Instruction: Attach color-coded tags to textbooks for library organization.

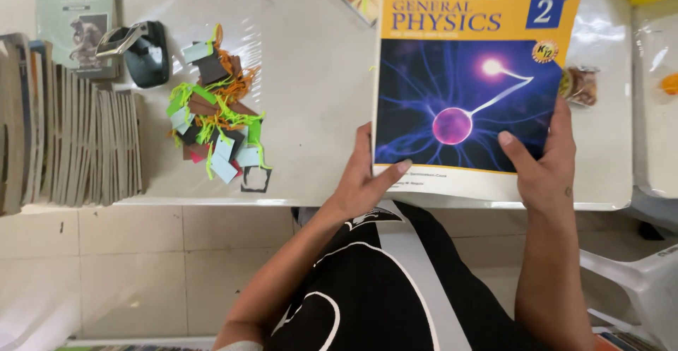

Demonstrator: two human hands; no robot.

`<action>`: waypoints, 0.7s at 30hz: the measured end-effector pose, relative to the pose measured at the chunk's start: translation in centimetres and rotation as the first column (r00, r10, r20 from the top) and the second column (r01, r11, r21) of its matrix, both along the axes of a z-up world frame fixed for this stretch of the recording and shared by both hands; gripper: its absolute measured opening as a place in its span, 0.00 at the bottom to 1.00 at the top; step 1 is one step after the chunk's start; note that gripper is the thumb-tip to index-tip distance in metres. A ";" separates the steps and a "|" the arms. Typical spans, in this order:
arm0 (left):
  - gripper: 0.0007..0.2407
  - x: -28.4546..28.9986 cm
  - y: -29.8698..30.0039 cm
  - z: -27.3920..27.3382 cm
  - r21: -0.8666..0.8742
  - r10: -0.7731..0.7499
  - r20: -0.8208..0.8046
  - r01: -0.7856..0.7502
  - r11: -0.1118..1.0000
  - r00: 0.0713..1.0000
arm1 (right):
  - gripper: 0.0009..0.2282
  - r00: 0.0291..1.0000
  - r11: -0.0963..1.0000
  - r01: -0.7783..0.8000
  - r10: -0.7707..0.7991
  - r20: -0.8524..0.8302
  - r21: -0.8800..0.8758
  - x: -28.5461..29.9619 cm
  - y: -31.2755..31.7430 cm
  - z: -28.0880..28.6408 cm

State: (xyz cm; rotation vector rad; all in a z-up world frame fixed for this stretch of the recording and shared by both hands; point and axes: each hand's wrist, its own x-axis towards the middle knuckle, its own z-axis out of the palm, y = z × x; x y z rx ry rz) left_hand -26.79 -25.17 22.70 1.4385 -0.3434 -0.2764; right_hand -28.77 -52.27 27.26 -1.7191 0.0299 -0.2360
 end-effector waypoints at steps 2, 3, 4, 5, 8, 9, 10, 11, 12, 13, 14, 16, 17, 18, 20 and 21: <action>0.34 0.6 -1.3 -1.7 0.126 -0.033 0.097 0.021 0.992 0.995 | 0.31 0.997 0.996 0.036 -0.041 -0.065 -0.079 0.5 -1.8 -1.3; 0.38 0.7 -2.0 -2.6 0.254 -0.070 0.182 0.022 0.967 0.981 | 0.29 0.987 0.986 0.059 -0.081 -0.136 -0.153 0.7 -2.7 -2.0; 0.38 0.5 -2.3 -4.0 0.252 -0.074 0.189 0.024 0.967 0.979 | 0.29 0.988 0.986 0.065 -0.085 -0.128 -0.155 0.7 -3.9 -3.6; 0.41 0.4 -2.6 -5.3 0.331 -0.120 0.244 0.033 0.943 0.962 | 0.29 0.973 0.967 0.096 -0.142 -0.183 -0.237 0.8 -5.1 -5.1; 0.48 0.5 -2.5 -6.5 0.418 -0.201 0.267 0.074 0.905 0.942 | 0.28 0.953 0.958 0.119 -0.185 -0.241 -0.262 1.0 -6.4 -8.7; 0.51 0.4 -2.4 -6.5 0.423 -0.231 0.230 0.117 0.899 0.945 | 0.28 0.951 0.971 0.113 -0.167 -0.259 -0.210 0.9 -6.5 -9.7; 0.51 0.6 -2.3 -6.4 0.423 -0.230 0.228 0.116 0.898 0.946 | 0.28 0.951 0.972 0.111 -0.165 -0.262 -0.209 1.0 -6.2 -9.6; 0.54 0.8 -2.3 -6.4 0.451 -0.246 0.205 0.132 0.883 0.947 | 0.29 0.956 0.985 0.091 -0.128 -0.265 -0.148 1.2 -5.8 -9.5; 0.56 0.8 -2.3 -6.3 0.477 -0.260 0.178 0.147 0.866 0.949 | 0.30 0.959 0.994 0.067 -0.088 -0.269 -0.086 1.2 -5.6 -9.4; 0.56 0.6 -2.4 -6.5 0.477 -0.255 0.173 0.146 0.867 0.951 | 0.30 0.958 0.994 0.062 -0.083 -0.274 -0.086 1.3 -5.3 -8.8; 0.57 0.6 -2.4 -6.7 0.503 -0.254 0.169 0.138 0.853 0.952 | 0.31 0.957 0.992 0.061 -0.090 -0.277 -0.110 1.4 -4.9 -8.1; 0.57 0.4 -2.5 -7.3 0.528 -0.255 0.165 0.133 0.839 0.953 | 0.32 0.955 0.989 0.063 -0.100 -0.280 -0.136 1.6 -4.6 -7.6; 0.56 0.3 -2.5 -7.7 0.537 -0.251 0.193 0.112 0.836 0.949 | 0.32 0.950 0.991 0.064 -0.096 -0.297 -0.118 1.6 -4.9 -7.8; 0.55 0.2 -2.6 -8.1 0.545 -0.249 0.221 0.092 0.833 0.943 | 0.32 0.945 0.993 0.067 -0.095 -0.313 -0.098 1.5 -5.1 -8.0; 0.54 -0.1 -2.5 -9.3 0.549 -0.255 0.256 0.077 0.832 0.932 | 0.32 0.948 0.997 0.055 -0.069 -0.310 -0.055 1.5 -5.6 -8.1; 0.53 -0.3 -2.5 -9.9 0.552 -0.256 0.291 0.058 0.832 0.922 | 0.32 0.952 0.999 0.037 -0.039 -0.305 -0.012 1.4 -5.9 -8.3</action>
